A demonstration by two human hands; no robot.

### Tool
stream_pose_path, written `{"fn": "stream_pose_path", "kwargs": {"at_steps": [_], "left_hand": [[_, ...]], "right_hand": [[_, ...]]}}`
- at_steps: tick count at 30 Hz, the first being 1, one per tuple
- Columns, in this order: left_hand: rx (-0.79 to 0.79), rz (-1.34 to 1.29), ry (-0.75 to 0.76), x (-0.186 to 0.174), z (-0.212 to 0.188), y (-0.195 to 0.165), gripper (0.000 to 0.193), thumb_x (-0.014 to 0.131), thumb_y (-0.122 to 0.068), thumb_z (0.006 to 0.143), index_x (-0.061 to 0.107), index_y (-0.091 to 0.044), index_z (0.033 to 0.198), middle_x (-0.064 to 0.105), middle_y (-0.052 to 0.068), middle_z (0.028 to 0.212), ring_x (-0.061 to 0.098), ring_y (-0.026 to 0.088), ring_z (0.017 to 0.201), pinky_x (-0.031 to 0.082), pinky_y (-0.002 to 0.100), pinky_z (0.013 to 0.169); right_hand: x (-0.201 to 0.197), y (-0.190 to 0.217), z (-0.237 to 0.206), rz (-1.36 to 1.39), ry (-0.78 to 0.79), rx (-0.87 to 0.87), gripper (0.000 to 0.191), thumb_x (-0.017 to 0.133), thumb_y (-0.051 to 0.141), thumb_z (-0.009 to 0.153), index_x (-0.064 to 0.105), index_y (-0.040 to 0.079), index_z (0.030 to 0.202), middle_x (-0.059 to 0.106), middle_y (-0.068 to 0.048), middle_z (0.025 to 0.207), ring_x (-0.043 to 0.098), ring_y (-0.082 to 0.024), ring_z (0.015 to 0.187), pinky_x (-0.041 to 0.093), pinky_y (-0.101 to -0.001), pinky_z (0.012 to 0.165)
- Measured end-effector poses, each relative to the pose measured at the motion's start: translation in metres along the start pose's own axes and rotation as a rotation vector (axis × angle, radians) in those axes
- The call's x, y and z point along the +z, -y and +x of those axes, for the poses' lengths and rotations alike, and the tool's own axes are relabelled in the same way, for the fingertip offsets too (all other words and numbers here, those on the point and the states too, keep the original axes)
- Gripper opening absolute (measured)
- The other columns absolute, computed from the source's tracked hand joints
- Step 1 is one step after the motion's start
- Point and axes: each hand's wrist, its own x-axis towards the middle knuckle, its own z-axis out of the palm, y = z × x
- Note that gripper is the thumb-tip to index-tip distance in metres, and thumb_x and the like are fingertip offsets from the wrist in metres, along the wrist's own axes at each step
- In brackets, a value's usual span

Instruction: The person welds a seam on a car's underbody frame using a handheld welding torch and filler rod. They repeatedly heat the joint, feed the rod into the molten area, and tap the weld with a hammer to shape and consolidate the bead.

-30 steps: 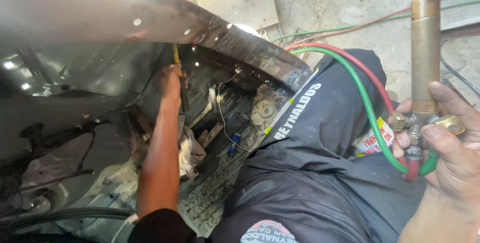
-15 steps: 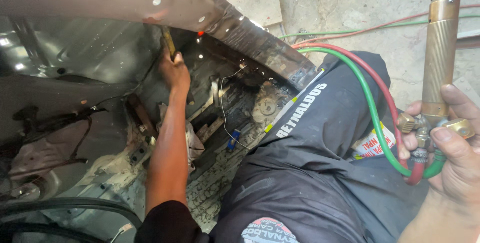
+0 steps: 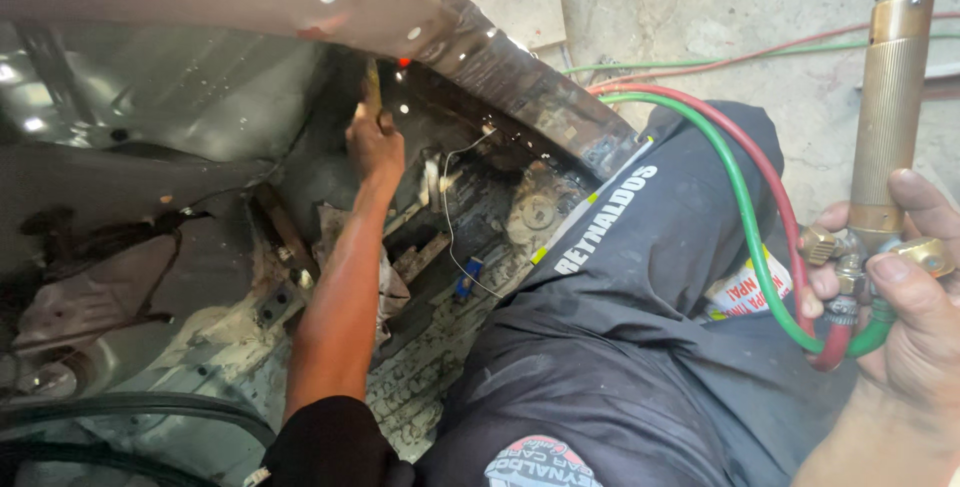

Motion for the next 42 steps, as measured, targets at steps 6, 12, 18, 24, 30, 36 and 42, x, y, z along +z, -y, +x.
{"fn": "stream_pose_path", "kwargs": {"at_steps": [6, 12, 18, 24, 30, 36, 42], "left_hand": [[-0.126, -0.243, 0.02, 0.003, 0.005, 0.011, 0.036, 0.063, -0.006, 0.094, 0.063, -0.004, 0.129, 0.07, 0.025, 0.095, 0.071, 0.039, 0.083, 0.053, 0.044, 0.075], [-0.111, -0.202, 0.151, 0.011, -0.004, 0.006, 0.032, 0.062, -0.003, 0.094, 0.067, -0.003, 0.125, 0.065, 0.026, 0.087, 0.061, 0.038, 0.078, 0.053, 0.043, 0.076], [-0.006, -0.223, 0.018, 0.014, -0.009, 0.002, 0.031, 0.066, -0.004, 0.096, 0.064, -0.008, 0.127, 0.069, 0.015, 0.093, 0.066, 0.029, 0.083, 0.052, 0.043, 0.072], [-0.442, -0.665, 0.171, -0.017, -0.046, 0.018, 0.047, 0.059, -0.009, 0.096, 0.05, -0.013, 0.142, 0.059, 0.001, 0.078, 0.052, 0.011, 0.054, 0.039, 0.033, 0.042], [-0.657, -0.482, 0.391, -0.056, -0.126, 0.046, 0.044, 0.063, -0.015, 0.096, 0.058, -0.01, 0.14, 0.057, 0.008, 0.068, 0.054, 0.02, 0.053, 0.042, 0.039, 0.047], [-0.121, 0.133, 0.112, -0.065, -0.175, 0.058, 0.015, 0.07, -0.019, 0.1, 0.068, -0.006, 0.106, 0.064, 0.016, 0.093, 0.063, 0.04, 0.087, 0.047, 0.051, 0.074], [0.124, -0.05, 0.089, -0.03, -0.193, 0.015, 0.026, 0.076, -0.024, 0.096, 0.071, -0.006, 0.114, 0.06, 0.011, 0.112, 0.056, 0.034, 0.108, 0.045, 0.05, 0.088]], "right_hand": [[0.001, -0.002, -0.001, -0.068, 0.002, -0.021, 0.05, 0.064, -0.002, 0.104, 0.051, 0.004, 0.151, 0.061, -0.029, 0.118, 0.064, -0.031, 0.086, 0.057, -0.0459, 0.067], [0.002, -0.004, -0.001, -0.014, 0.001, -0.009, 0.048, 0.066, 0.0, 0.105, 0.051, 0.004, 0.15, 0.061, -0.028, 0.118, 0.066, -0.031, 0.088, 0.058, -0.0458, 0.068], [-0.001, 0.0, -0.005, -0.074, 0.016, 0.0, 0.048, 0.064, 0.0, 0.107, 0.051, 0.005, 0.152, 0.06, -0.029, 0.12, 0.063, -0.03, 0.086, 0.057, -0.0452, 0.069], [-0.013, -0.004, -0.005, -0.115, 0.023, -0.004, 0.049, 0.062, 0.001, 0.107, 0.048, 0.006, 0.153, 0.06, -0.028, 0.121, 0.061, -0.029, 0.087, 0.057, -0.0451, 0.07], [-0.086, 0.008, -0.026, -0.294, 0.048, 0.107, 0.059, 0.059, 0.007, 0.107, 0.037, 0.009, 0.162, 0.056, -0.027, 0.128, 0.064, -0.031, 0.093, 0.059, -0.0465, 0.073], [-0.181, 0.073, -0.036, -0.865, 0.414, 0.427, 0.076, 0.065, 0.0, 0.086, 0.042, 0.007, 0.159, 0.056, -0.031, 0.119, 0.067, -0.039, 0.084, 0.059, -0.0494, 0.059], [-0.1, 0.053, -0.043, -1.162, 0.7, 0.184, 0.071, 0.087, 0.005, 0.073, 0.065, 0.004, 0.141, 0.059, -0.021, 0.139, 0.07, -0.03, 0.117, 0.053, -0.0341, 0.1]]}}
